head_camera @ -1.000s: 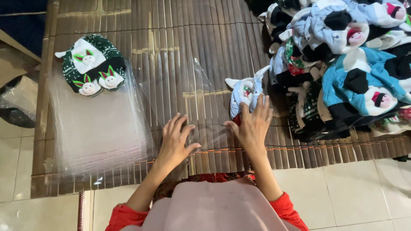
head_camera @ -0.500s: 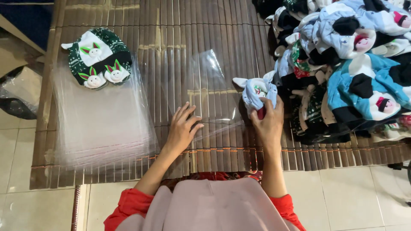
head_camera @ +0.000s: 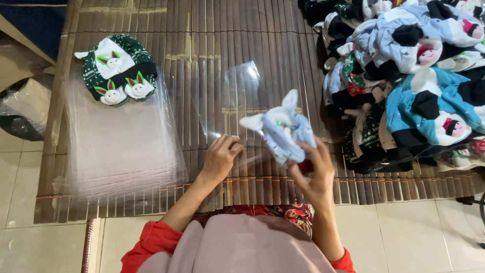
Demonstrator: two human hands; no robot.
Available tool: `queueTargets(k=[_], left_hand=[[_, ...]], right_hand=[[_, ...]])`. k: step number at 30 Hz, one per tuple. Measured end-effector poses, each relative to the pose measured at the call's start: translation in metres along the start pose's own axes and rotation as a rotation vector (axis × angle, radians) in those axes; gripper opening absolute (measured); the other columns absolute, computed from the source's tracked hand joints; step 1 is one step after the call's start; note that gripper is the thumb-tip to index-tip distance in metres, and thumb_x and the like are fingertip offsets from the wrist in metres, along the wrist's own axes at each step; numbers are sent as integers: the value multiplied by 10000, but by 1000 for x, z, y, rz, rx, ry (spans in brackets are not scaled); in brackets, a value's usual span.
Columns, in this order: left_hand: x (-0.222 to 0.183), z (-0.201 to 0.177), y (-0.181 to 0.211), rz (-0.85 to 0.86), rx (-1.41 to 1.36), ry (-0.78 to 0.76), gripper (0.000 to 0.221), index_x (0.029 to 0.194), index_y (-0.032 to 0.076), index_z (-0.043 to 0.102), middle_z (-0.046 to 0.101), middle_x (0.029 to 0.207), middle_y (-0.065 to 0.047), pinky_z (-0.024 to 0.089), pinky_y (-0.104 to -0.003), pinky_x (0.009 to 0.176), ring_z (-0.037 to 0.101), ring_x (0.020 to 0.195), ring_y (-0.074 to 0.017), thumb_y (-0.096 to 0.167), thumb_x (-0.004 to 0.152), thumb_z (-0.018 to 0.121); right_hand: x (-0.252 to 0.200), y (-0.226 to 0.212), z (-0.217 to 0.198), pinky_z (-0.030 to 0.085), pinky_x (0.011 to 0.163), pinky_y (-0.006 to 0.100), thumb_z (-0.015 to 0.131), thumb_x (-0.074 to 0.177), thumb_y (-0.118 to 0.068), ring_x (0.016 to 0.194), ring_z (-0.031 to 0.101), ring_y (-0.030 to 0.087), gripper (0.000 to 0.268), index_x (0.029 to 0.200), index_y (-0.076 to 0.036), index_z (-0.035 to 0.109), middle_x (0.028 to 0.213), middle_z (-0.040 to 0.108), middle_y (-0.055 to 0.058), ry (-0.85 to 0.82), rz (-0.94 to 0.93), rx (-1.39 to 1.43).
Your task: Packaging small knitted hats into individual plastic bags
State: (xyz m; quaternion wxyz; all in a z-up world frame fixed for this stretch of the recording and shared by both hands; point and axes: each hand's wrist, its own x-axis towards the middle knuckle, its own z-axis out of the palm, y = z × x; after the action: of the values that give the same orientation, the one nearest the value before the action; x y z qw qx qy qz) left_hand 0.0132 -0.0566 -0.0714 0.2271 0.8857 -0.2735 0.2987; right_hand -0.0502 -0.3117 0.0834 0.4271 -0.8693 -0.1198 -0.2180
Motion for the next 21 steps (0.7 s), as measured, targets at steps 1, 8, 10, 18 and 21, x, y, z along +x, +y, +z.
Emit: queueTargets(k=[1,8,10,18,21], left_hand=[[0,-1,2,0,1,-1,45,937,173,675,645,996,-20,486,-348,757,640,941,-235,141,960,654],[2,-20,10,-172,-191,-170,664,1334,138,639,615,1322,-104,476,-466,1031,569,1248,-331,87,699,828],[4,-23,12,-215,-224,-171,706,1383,139,595,589,1411,-99,469,-459,1151,559,1288,-296,89,728,854],[10,-25,19,-131,-219,124,112,1038,50,548,656,1372,-171,585,-345,921,687,1142,-302,-28,1032,468],[1,-19,11,-41,-157,41,112,981,55,562,622,1423,-160,578,-348,936,675,1170,-292,-11,1025,483]], right_hand=[[-7,0,5,489,1029,531,781,775,-100,1254,601,464,438,1206,-67,713,1286,627,234,0,0,1],[-40,-11,8,541,929,402,765,744,-108,1137,663,317,407,1148,-87,720,1294,650,158,-304,105,79],[-41,-13,2,551,861,327,753,738,-87,1057,673,247,411,1141,-33,695,1339,618,154,-352,121,99],[-44,7,2,525,943,580,765,787,-204,1143,657,477,389,1163,-112,725,1284,670,227,-594,106,164],[-44,8,6,546,948,514,807,758,-242,1137,688,421,404,1145,-140,748,1246,705,179,-442,189,106]])
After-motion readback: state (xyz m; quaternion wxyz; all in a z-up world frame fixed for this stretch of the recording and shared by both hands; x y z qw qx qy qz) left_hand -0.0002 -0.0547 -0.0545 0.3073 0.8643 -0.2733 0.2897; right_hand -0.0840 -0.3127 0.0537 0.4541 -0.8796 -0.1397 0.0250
